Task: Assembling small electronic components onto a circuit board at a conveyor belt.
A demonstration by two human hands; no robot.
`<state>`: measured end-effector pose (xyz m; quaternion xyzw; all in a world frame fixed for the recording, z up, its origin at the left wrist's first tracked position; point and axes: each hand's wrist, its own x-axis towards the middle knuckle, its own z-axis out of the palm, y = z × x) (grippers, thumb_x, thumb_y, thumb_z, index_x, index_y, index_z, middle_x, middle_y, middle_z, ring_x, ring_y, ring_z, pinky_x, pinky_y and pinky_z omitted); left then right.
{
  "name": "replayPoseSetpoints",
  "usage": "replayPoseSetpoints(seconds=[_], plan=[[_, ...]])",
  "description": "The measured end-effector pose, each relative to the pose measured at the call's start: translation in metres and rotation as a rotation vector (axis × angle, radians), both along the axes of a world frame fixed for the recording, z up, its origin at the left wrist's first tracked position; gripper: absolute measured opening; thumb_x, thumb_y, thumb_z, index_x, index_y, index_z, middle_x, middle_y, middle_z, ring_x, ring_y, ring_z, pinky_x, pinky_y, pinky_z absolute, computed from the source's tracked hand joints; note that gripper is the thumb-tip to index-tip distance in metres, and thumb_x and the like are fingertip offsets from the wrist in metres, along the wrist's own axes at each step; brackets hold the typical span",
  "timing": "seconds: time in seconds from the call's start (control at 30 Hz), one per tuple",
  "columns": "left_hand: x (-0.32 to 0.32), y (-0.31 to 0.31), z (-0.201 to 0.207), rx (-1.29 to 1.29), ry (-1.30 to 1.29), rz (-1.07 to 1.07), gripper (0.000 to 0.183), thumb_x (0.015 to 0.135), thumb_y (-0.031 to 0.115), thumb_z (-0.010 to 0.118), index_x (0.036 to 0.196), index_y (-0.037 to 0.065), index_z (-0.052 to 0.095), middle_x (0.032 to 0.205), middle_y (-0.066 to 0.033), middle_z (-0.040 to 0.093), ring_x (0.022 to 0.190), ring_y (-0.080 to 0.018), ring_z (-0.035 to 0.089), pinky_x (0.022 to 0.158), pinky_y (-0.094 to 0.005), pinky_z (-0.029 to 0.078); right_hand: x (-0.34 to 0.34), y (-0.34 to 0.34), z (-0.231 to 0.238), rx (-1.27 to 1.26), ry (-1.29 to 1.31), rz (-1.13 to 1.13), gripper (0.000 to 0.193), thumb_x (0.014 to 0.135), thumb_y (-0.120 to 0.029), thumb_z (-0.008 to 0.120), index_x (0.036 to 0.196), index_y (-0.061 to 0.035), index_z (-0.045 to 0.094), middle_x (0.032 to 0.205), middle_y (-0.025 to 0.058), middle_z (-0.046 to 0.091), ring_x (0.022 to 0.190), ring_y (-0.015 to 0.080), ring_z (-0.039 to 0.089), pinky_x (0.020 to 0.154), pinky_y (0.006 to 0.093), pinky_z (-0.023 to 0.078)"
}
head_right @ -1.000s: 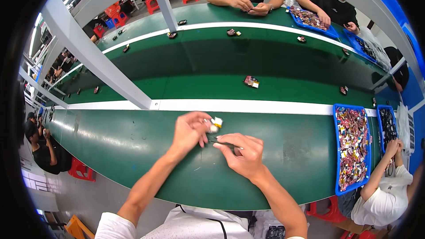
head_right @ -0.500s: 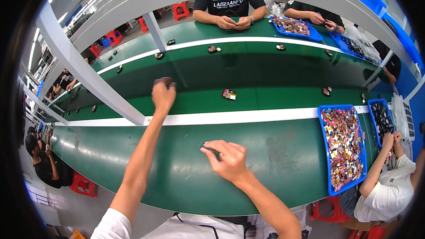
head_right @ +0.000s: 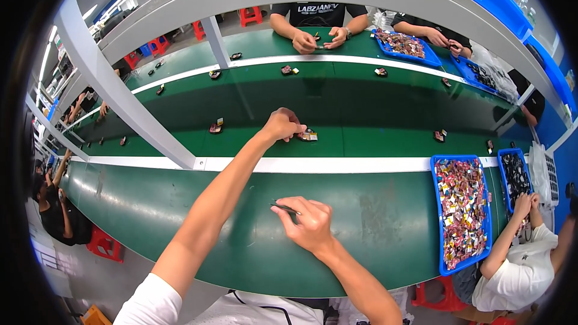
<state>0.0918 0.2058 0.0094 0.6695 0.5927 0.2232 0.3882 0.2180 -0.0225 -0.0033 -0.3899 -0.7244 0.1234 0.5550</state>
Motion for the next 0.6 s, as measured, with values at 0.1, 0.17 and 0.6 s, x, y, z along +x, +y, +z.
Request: replayPoseSetpoints(seconds=[0.1, 0.17, 0.6], plan=[[-0.002, -0.001, 0.001, 0.014, 0.053, 0.006, 0.023, 0.086, 0.016, 0.077, 0.082, -0.004, 0.066, 0.070, -0.0087, 0.069, 0.053, -0.0136, 0.061, 0.045, -0.0296, 0.048, -0.002, 0.000, 0.001, 0.008, 0.004, 0.019, 0.014, 0.076, -0.004, 0.084, 0.082, -0.0055, 0.071, 0.079, 0.0061, 0.075, 0.053, 0.0189, 0.065, 0.049, 0.0281, 0.048], [-0.005, -0.006, 0.001, 0.061, 0.014, 0.041, 0.023, 0.086, 0.014, 0.078, 0.079, -0.003, 0.065, 0.070, -0.0105, 0.070, 0.051, -0.0135, 0.060, 0.045, -0.0295, 0.047, -0.004, 0.001, 0.000, 0.008, -0.005, 0.027, 0.014, 0.076, -0.005, 0.084, 0.082, -0.0054, 0.071, 0.078, 0.0061, 0.075, 0.053, 0.0188, 0.065, 0.048, 0.0282, 0.048], [-0.066, -0.123, 0.013, -0.099, -0.353, 0.035, 0.017, 0.096, 0.009, 0.059, 0.092, -0.006, 0.066, 0.067, -0.0086, 0.066, 0.049, -0.0118, 0.059, 0.043, -0.0282, 0.044, -0.003, -0.001, -0.005, -0.245, 0.196, 0.031, 0.015, 0.078, -0.004, 0.085, 0.086, -0.0012, 0.074, 0.074, 0.0004, 0.069, 0.045, 0.0014, 0.038, 0.043, 0.0207, 0.030]])
